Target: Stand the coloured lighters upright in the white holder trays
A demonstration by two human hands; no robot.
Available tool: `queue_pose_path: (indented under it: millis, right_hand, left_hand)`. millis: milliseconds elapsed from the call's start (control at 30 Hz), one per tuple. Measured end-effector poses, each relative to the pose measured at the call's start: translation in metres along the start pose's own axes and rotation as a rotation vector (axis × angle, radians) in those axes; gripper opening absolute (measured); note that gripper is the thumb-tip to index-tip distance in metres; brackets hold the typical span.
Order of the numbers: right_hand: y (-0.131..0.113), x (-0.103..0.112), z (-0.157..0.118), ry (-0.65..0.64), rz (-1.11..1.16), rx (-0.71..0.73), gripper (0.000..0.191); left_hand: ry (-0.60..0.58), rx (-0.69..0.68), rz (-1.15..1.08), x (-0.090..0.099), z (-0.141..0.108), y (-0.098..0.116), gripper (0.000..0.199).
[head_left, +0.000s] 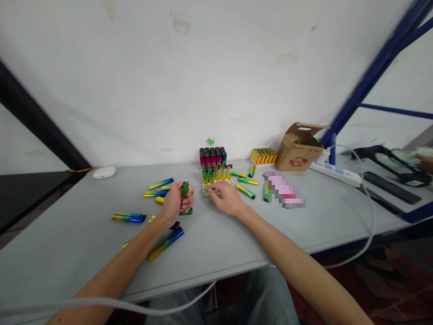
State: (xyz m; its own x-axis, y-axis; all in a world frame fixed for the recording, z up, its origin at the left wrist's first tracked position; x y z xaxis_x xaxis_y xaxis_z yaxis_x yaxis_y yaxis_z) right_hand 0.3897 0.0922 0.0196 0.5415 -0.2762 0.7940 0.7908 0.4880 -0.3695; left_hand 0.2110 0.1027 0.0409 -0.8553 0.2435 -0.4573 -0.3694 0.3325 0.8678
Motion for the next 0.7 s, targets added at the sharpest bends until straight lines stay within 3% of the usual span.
queue_pose_path:
  millis: [400, 700]
  right_hand:
    - [0.0002, 0.0012, 0.0002, -0.007, -0.041, 0.009, 0.022]
    - [-0.0010, 0.0019, 0.0007, 0.013, -0.060, 0.015, 0.019]
  left_hand:
    - [0.013, 0.010, -0.011, 0.0005, 0.0017, -0.0003, 0.042]
    - [0.018, -0.123, -0.108, -0.0060, -0.0015, 0.0008, 0.037]
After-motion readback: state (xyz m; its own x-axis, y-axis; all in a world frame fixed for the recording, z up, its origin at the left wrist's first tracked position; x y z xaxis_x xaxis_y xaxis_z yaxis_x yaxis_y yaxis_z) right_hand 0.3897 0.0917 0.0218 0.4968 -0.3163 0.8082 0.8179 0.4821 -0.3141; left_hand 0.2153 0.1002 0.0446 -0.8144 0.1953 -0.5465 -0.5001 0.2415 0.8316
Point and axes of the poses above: each hand's wrist, its own z-axis towards the middle knuckle, its own x-axis out of the back of the hand, y = z × x, the point moved 1 cm from there along z, towards the middle knuckle, and after that the axes turned 10 degrees about -z, right-handed, at the moved point
